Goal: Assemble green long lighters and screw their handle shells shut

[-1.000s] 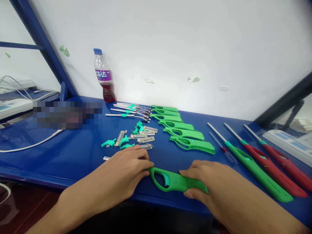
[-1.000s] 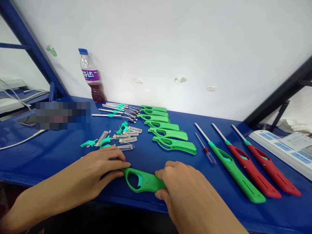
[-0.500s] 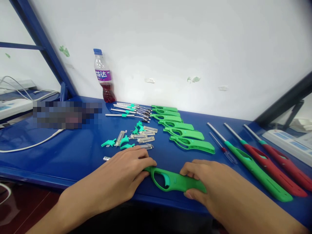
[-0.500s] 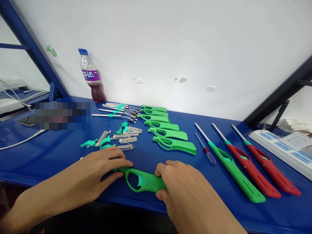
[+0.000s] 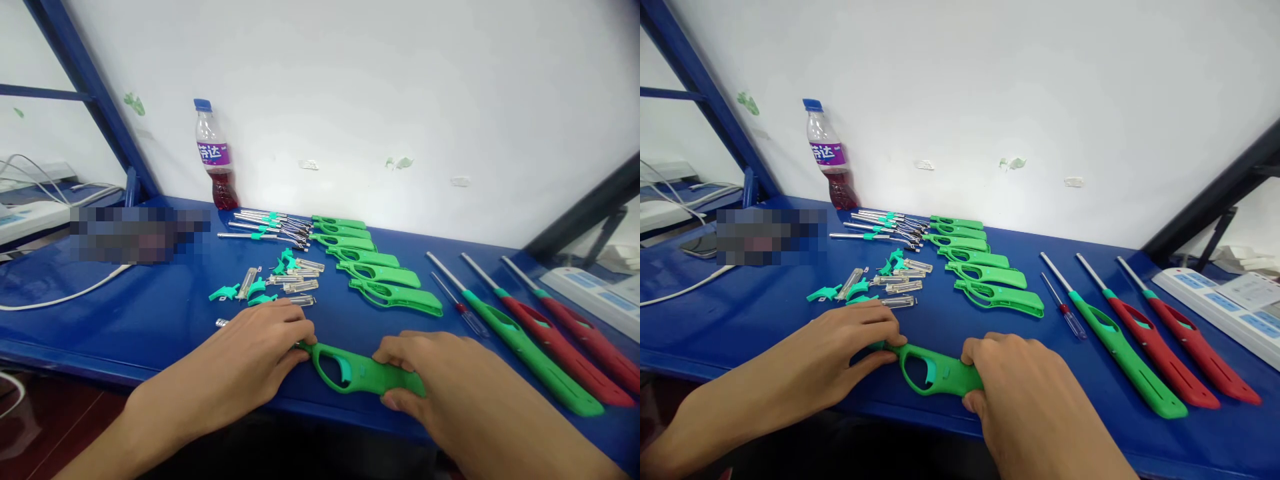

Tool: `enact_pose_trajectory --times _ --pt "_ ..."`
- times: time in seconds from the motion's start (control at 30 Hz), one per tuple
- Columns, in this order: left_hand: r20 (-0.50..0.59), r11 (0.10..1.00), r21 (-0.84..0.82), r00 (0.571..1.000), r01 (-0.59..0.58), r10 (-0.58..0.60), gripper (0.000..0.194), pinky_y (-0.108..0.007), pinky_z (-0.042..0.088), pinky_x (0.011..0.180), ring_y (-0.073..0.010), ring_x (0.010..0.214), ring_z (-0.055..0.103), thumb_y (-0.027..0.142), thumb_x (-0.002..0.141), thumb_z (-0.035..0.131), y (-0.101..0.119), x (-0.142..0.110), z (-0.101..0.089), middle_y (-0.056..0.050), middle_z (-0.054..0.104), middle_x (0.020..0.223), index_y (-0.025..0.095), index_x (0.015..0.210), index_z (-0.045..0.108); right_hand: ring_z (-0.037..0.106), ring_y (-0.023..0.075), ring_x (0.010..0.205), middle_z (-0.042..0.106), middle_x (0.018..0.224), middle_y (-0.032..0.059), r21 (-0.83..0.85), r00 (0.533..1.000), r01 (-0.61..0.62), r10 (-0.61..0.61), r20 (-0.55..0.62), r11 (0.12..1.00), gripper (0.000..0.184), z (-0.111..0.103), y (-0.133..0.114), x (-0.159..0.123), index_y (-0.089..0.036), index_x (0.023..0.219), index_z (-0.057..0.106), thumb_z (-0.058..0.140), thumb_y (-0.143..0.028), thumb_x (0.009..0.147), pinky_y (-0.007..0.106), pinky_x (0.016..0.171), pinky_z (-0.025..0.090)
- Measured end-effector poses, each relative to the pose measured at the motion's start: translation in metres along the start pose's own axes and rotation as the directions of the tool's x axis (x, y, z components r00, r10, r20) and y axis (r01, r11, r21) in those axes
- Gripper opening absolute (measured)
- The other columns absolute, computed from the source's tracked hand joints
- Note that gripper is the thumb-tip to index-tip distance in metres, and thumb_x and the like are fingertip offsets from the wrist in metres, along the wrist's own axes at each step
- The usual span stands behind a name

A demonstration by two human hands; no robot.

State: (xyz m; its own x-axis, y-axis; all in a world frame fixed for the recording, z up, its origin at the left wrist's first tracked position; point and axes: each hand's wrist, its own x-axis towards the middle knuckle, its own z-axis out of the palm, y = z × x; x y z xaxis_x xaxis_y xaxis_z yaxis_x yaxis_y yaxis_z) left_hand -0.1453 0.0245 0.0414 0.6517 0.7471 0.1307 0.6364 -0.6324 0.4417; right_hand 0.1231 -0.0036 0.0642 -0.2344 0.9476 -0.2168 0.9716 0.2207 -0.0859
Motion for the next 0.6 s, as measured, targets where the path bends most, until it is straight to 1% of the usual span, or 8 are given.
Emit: enact_pose_trajectory --times 0.07,0.17,0.33,0.47,0.53,0.6 --pt "-0.001 1.0 -0.009 1.0 -0.016 0.016 0.017 -0.03 0.042 0.086 -0.0165 0.106 0.063 0.013 0.105 0.065 0.0 0.001 0.0 0.006 0.067 0.109 0.03 0.105 0.067 0.082 0.0369 0.1 0.085 0.11 0.0009 -0.012 1.0 -0.002 0.002 0.012 1.0 0.031 -0.001 -0.001 0.0 -0.038 0.104 0.083 0.086 -0.018 0.081 0.047 0.083 0.063" --pt "-0.001 0.999 -0.016 0.999 -0.036 0.036 0.019 -0.029 0.042 0.086 -0.0155 0.104 0.064 0.011 0.104 0.065 -0.001 0.002 0.0 0.006 0.068 0.108 0.03 0.105 0.069 0.082 0.0373 0.102 0.085 0.112 0.0007 -0.033 1.0 -0.003 0.003 -0.004 0.999 0.032 -0.005 -0.004 0.0 -0.039 0.106 0.084 0.085 -0.018 0.082 0.048 0.084 0.064" --pt "-0.026 0.998 -0.033 0.998 -0.057 0.056 0.02 -0.028 0.043 0.087 -0.0142 0.101 0.065 0.012 0.105 0.063 -0.002 0.001 0.0 0.006 0.069 0.108 0.03 0.107 0.071 0.082 0.0372 0.102 0.086 0.11 0.0021 -0.096 0.994 -0.047 0.056 0.089 0.994 0.032 -0.019 -0.013 0.0 -0.039 0.108 0.085 0.087 -0.02 0.083 0.045 0.083 0.064" --pt "-0.034 0.997 -0.045 0.998 -0.061 0.06 0.02 -0.028 0.044 0.086 -0.0142 0.099 0.065 0.012 0.106 0.061 -0.002 0.002 0.001 0.004 0.069 0.108 0.029 0.104 0.072 0.084 0.0347 0.096 0.087 0.098 0.0021 -0.136 0.995 -0.043 0.055 0.089 0.99 0.032 -0.025 -0.018 0.003 -0.041 0.107 0.087 0.091 -0.021 0.082 0.037 0.075 0.063" --pt "-0.039 0.997 -0.047 0.997 -0.064 0.062 0.022 -0.028 0.045 0.084 -0.0142 0.097 0.066 0.01 0.105 0.061 -0.002 0.001 0.003 0.004 0.07 0.106 0.028 0.102 0.073 0.084 0.0344 0.091 0.087 0.094 0.0023 -0.145 0.996 -0.019 0.031 0.087 0.989 0.031 -0.023 -0.017 0.006 -0.04 0.104 0.087 0.091 -0.021 0.08 0.035 0.069 0.06" --pt "-0.048 0.997 -0.045 0.997 -0.062 0.06 0.024 -0.028 0.045 0.083 -0.0142 0.095 0.066 0.007 0.104 0.061 -0.001 0.001 0.004 0.003 0.07 0.105 0.027 0.099 0.073 0.084 0.0347 0.086 0.087 0.09 0.0026 -0.152 0.997 0.014 -0.003 0.072 0.988 0.025 -0.018 -0.014 0.007 -0.039 0.099 0.088 0.091 -0.024 0.08 0.034 0.064 0.057"
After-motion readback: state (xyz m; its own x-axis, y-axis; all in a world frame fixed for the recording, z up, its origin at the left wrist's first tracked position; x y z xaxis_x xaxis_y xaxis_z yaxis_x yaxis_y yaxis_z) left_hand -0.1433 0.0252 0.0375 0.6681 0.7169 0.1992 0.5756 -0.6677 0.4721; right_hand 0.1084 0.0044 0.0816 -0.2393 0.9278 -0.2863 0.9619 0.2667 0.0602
